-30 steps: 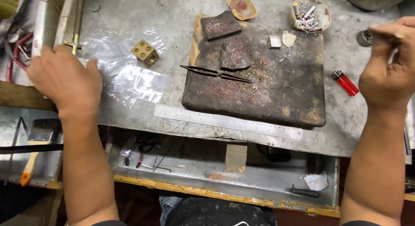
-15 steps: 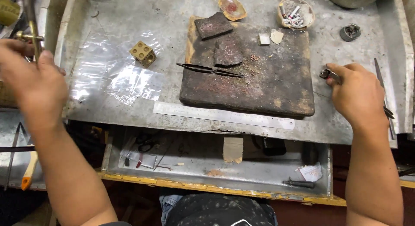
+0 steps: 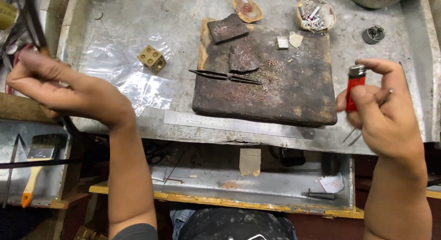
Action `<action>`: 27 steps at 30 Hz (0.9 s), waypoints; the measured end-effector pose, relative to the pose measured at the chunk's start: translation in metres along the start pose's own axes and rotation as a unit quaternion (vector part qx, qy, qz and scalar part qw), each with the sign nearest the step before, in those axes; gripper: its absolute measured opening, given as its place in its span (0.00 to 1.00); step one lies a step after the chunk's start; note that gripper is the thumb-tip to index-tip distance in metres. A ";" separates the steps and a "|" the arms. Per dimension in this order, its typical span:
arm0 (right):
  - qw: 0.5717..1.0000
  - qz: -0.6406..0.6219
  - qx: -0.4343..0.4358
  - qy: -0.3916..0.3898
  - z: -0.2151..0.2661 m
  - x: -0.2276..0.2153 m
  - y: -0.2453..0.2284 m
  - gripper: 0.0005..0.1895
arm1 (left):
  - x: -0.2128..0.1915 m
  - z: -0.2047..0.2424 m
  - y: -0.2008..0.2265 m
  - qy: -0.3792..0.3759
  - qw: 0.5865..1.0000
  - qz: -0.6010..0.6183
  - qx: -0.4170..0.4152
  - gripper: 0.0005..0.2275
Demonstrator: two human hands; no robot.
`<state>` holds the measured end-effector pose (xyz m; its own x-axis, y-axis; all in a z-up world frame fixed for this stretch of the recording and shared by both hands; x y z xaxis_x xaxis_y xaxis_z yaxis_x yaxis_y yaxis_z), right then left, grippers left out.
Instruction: The person uses a blowtorch and tweezers to heat and manipulate small metal pieces on a workbench. They repeatedly apply flame to the metal, adjust its position with tweezers, and place it on a ceramic tile.
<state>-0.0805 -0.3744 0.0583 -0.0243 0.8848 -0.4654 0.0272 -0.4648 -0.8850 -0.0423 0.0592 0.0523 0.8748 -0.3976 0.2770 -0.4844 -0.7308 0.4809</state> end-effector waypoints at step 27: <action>0.985 0.069 -0.090 -0.129 -0.052 0.047 -0.023 0.20 | 0.039 0.032 0.002 -0.154 0.982 -0.018 0.110 0.14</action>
<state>-0.0308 -0.3203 0.0570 -0.2612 0.7642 -0.5897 0.2234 -0.5464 -0.8071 -0.0086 0.0242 0.0371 0.8698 -0.4930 -0.0185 -0.4681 -0.8365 0.2848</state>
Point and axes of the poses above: each hand's wrist, its own z-axis away from the middle knuckle, its own x-axis out of the palm, y = z × x, the point moved 4 cm from there along -z, towards the middle knuckle, and after that the axes turned 5 degrees about z, right-handed, at the moved point
